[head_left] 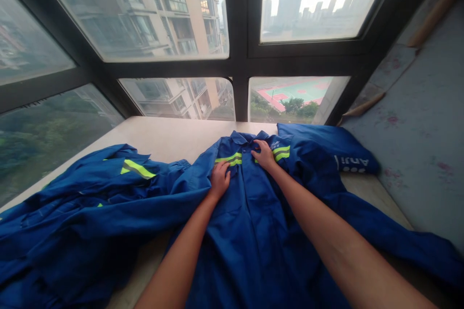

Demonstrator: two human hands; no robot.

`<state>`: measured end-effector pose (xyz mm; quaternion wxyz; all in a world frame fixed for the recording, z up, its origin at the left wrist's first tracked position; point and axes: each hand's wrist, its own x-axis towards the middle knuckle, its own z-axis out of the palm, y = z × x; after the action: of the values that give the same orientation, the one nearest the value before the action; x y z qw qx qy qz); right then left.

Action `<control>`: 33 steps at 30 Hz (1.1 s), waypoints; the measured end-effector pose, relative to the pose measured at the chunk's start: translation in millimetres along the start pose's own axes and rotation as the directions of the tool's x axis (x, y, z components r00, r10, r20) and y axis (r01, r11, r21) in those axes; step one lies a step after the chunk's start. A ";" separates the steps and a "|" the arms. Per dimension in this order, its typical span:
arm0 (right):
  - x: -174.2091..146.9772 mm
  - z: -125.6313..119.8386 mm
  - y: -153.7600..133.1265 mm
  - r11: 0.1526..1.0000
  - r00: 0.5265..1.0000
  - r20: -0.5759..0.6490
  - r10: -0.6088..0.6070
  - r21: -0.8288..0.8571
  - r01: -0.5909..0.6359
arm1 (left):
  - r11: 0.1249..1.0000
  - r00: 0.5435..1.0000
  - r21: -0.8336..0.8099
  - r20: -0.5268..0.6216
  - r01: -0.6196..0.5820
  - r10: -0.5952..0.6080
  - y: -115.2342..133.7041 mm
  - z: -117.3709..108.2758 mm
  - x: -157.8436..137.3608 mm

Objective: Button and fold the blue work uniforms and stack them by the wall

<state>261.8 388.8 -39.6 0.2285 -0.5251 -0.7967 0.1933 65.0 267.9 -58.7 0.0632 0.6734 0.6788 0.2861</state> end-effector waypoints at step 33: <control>-212.5 -150.8 30.4 0.969 0.994 0.022 0.106 -0.227 -0.098 | 0.975 0.969 0.204 0.243 -0.088 0.037 72.9 -127.8 -121.5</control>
<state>443.2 213.8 33.3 0.1435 -0.5846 -0.7891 0.1220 79.2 108.5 45.3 0.0623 0.7268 0.6713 0.1311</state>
